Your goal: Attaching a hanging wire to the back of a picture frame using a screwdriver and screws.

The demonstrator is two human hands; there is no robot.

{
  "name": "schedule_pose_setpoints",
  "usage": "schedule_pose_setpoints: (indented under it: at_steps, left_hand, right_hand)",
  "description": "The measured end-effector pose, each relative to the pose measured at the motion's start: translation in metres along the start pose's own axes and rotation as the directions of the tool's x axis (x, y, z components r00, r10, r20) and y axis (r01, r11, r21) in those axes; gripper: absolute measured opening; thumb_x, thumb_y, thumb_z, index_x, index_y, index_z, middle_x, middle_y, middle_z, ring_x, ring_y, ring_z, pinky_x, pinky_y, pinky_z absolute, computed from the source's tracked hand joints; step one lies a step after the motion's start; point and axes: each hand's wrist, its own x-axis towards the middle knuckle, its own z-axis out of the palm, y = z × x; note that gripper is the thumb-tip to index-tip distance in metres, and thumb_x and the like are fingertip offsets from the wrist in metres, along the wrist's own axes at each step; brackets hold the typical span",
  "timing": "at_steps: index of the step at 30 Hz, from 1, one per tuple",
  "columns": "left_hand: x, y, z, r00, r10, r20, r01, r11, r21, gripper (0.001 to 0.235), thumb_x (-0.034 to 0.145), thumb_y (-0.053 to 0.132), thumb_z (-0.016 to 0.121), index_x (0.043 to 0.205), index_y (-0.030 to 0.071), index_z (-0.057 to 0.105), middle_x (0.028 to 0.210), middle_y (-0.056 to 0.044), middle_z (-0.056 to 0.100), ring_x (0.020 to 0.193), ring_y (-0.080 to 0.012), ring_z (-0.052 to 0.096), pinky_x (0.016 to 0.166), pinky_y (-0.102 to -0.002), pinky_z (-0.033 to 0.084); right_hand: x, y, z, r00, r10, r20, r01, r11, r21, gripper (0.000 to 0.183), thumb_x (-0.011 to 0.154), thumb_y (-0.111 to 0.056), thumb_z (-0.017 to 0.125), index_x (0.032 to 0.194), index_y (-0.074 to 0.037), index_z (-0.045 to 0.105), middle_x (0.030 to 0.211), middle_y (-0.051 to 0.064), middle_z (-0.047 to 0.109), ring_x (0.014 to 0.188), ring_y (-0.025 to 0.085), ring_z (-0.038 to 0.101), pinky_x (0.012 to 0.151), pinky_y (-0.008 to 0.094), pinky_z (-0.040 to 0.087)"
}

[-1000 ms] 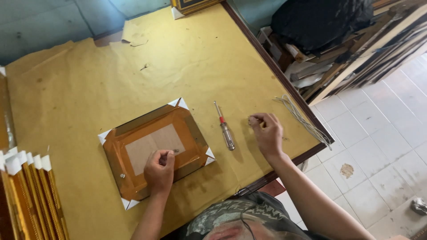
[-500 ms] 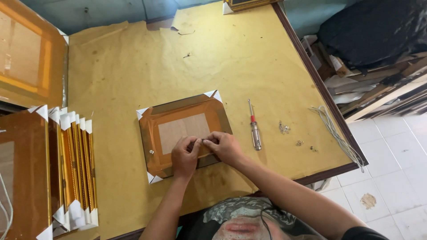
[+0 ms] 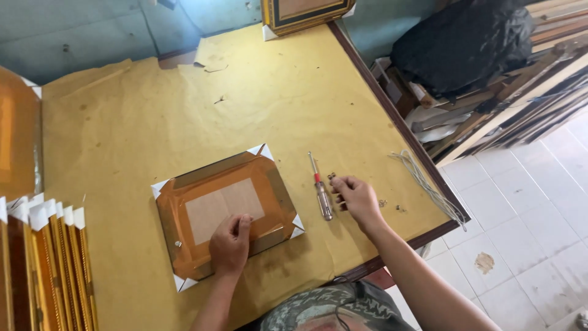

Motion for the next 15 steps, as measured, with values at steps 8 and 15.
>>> schedule_pose_setpoints:
  at_steps: [8, 15]
  left_hand:
    - [-0.001, 0.009, 0.003, 0.999, 0.043, 0.017, -0.045, 0.993, 0.112, 0.035, 0.084, 0.039, 0.042, 0.062, 0.017, 0.059, 0.055, 0.003, 0.051, 0.054, -0.0142, 0.049, 0.044, -0.03, 0.034]
    - [-0.002, 0.006, 0.01, 0.998, 0.056, 0.0, -0.055, 0.978, 0.2, 0.031, 0.085, 0.037, 0.043, 0.068, 0.019, 0.063, 0.057, 0.004, 0.051, 0.055, -0.0146, 0.049, 0.047, -0.031, 0.035]
  right_hand:
    - [0.022, 0.025, -0.069, 0.95, -0.203, -0.238, 0.099, 0.917, -0.386, 0.026, 0.086, -0.033, 0.053, 0.069, -0.016, 0.062, 0.049, -0.003, 0.048, 0.043, 0.009, 0.041, 0.049, 0.025, 0.036]
    - [0.047, 0.046, -0.079, 0.899, -0.436, -0.034, 0.32, 0.708, -0.629, 0.026, 0.087, -0.032, 0.046, 0.097, -0.015, 0.064, 0.098, -0.005, 0.065, 0.093, 0.019, 0.049, 0.079, 0.038, 0.03]
